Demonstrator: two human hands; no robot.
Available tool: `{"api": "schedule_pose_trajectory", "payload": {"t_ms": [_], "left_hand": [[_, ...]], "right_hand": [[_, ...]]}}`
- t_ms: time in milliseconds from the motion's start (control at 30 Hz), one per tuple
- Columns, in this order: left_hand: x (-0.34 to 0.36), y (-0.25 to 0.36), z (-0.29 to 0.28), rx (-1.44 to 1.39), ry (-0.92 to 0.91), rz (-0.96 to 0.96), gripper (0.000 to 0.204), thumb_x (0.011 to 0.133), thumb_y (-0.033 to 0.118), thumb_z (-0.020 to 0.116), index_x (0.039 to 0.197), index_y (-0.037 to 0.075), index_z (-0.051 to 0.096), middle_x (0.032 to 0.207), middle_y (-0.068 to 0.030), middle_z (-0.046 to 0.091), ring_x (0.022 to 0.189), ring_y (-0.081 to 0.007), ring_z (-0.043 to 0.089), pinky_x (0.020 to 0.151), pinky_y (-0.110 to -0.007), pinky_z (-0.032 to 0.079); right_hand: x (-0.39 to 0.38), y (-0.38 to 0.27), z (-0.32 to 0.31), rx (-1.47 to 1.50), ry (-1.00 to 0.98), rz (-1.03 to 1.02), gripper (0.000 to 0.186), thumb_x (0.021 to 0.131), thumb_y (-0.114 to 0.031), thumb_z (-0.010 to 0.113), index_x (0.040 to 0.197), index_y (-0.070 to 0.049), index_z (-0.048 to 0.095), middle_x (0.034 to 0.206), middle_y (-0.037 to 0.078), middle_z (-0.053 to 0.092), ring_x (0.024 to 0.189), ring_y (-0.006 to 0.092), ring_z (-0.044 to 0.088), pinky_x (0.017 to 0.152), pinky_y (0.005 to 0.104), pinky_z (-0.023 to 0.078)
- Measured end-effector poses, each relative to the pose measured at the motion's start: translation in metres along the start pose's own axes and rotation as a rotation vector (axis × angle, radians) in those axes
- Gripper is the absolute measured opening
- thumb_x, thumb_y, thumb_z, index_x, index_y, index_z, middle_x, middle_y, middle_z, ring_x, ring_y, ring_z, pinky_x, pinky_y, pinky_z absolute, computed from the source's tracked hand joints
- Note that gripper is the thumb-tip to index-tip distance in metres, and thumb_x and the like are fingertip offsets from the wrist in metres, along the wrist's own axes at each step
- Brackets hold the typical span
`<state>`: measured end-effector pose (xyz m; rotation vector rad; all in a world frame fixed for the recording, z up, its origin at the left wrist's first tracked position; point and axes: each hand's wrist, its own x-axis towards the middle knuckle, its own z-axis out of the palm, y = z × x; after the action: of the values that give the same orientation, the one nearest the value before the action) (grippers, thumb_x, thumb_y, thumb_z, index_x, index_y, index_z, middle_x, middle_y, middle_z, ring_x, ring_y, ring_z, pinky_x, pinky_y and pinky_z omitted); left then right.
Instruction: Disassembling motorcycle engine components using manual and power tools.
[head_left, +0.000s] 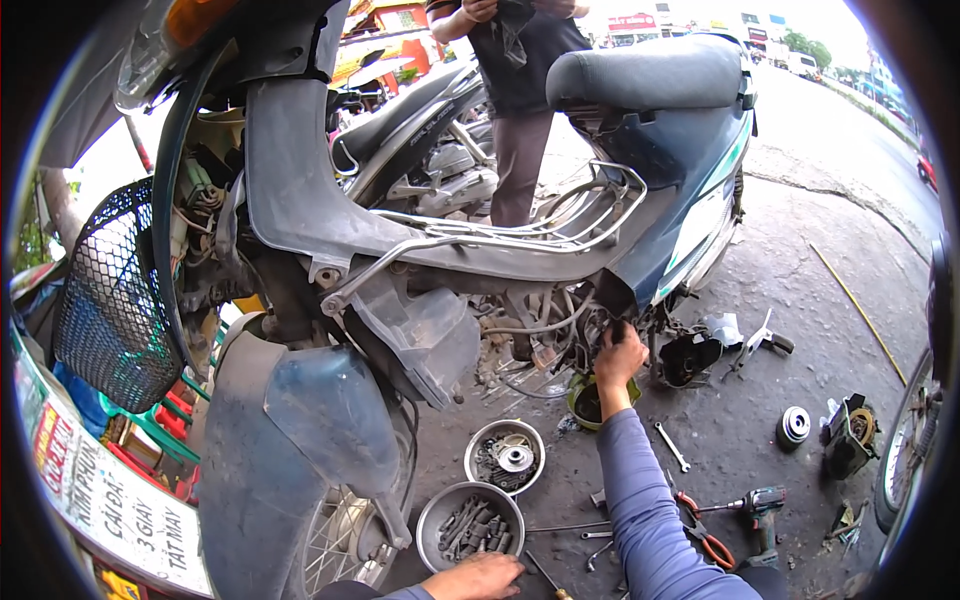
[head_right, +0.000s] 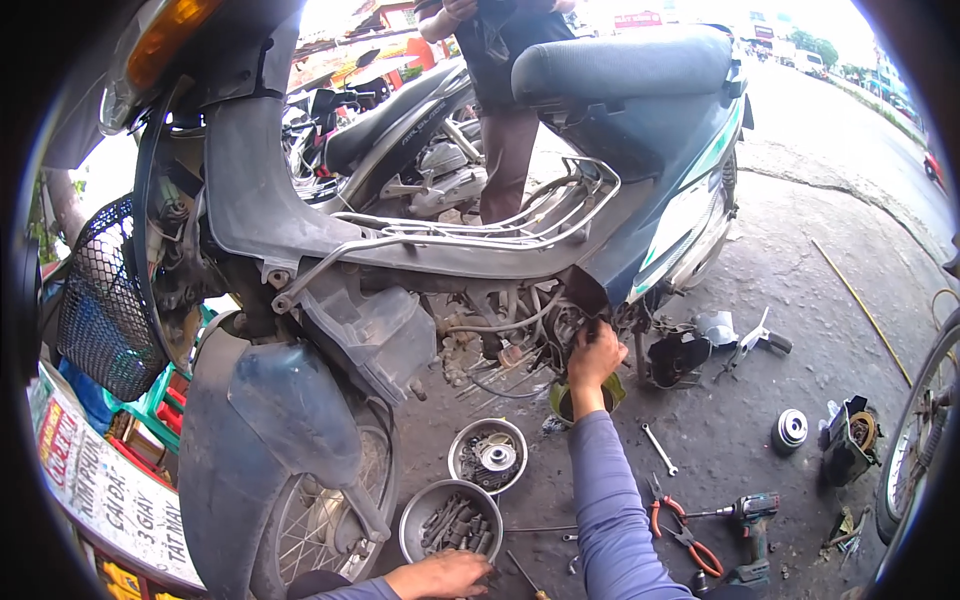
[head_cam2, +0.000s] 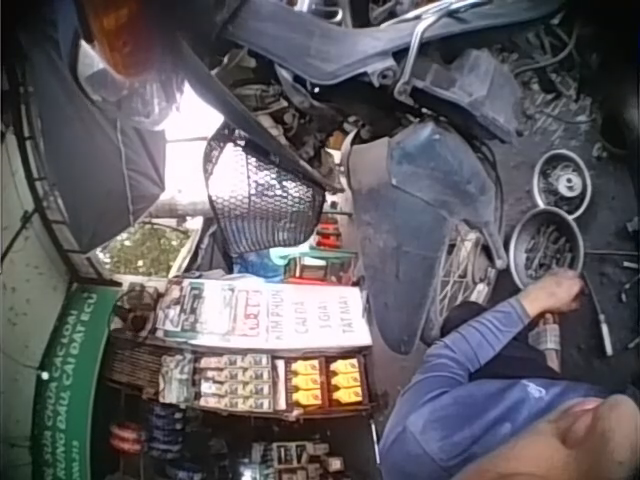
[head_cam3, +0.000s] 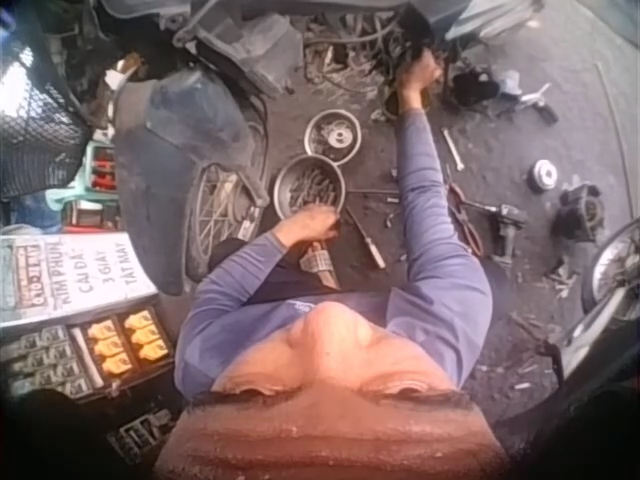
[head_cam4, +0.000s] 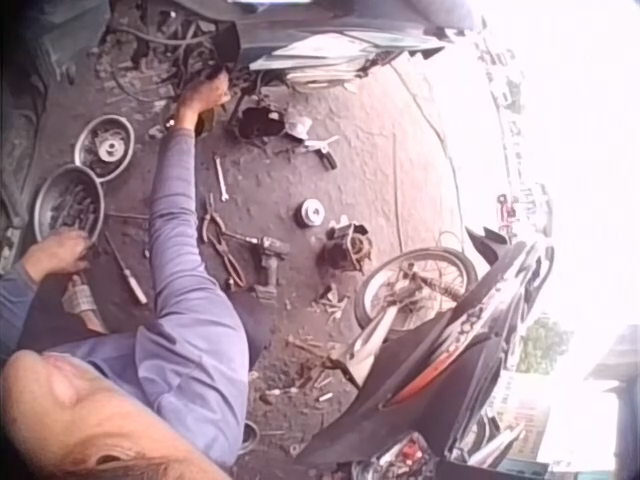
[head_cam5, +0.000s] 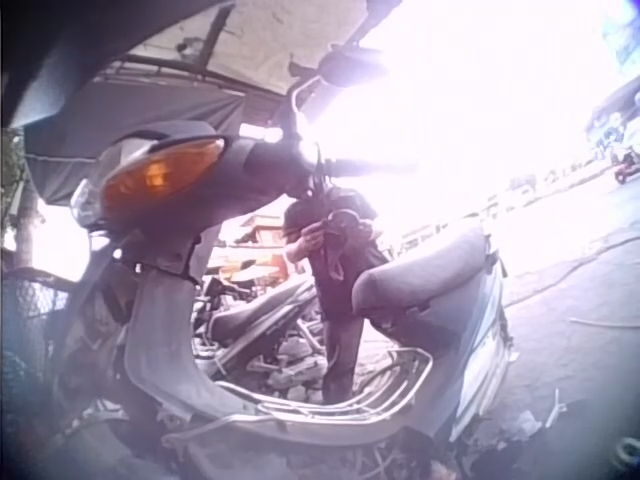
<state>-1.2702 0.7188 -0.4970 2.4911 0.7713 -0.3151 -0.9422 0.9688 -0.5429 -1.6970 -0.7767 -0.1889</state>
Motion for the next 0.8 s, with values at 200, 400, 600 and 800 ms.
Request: {"api": "schedule_pose_trajectory", "payload": {"t_ms": [200,400,600,800], "left_hand": [[0.000,0.001,0.003,0.031,0.019,0.044,0.032,0.079,0.030,0.068,0.094,0.002,0.064,0.094,-0.0163,0.063,0.094,-0.0339,0.062,0.081,-0.044,0.049],[0.007,0.002,-0.004,0.052,-0.048,0.019,0.033,0.078,0.031,0.069,0.096,0.002,0.065,0.095,-0.0168,0.063,0.096,-0.0333,0.062,0.083,-0.044,0.049],[0.015,0.000,-0.007,0.091,-0.361,-0.038,0.043,0.086,0.033,0.064,0.115,0.000,0.060,0.107,-0.0156,0.061,0.106,-0.0338,0.060,0.088,-0.044,0.049],[0.016,-0.003,-0.004,0.089,-0.278,0.023,0.042,0.085,0.032,0.065,0.112,-0.001,0.062,0.103,-0.0147,0.062,0.101,-0.0328,0.061,0.087,-0.042,0.049]], "right_hand": [[0.003,-0.003,-0.003,-0.012,-0.049,0.041,0.017,0.083,-0.017,0.066,0.094,-0.005,0.064,0.092,0.013,0.068,0.089,0.0314,0.062,0.086,0.0405,0.037],[0.004,-0.004,-0.006,0.031,0.048,-0.013,0.016,0.086,-0.017,0.063,0.093,-0.003,0.067,0.088,0.018,0.069,0.084,0.0376,0.064,0.077,0.0430,0.046],[0.004,0.004,-0.005,0.189,0.034,0.046,0.024,0.085,-0.020,0.068,0.100,-0.002,0.070,0.091,0.017,0.071,0.085,0.0316,0.069,0.077,0.0365,0.051],[0.011,0.004,-0.006,0.257,-0.041,0.221,0.024,0.084,-0.022,0.068,0.100,-0.005,0.071,0.091,0.016,0.071,0.086,0.0298,0.070,0.075,0.0357,0.051]]}}
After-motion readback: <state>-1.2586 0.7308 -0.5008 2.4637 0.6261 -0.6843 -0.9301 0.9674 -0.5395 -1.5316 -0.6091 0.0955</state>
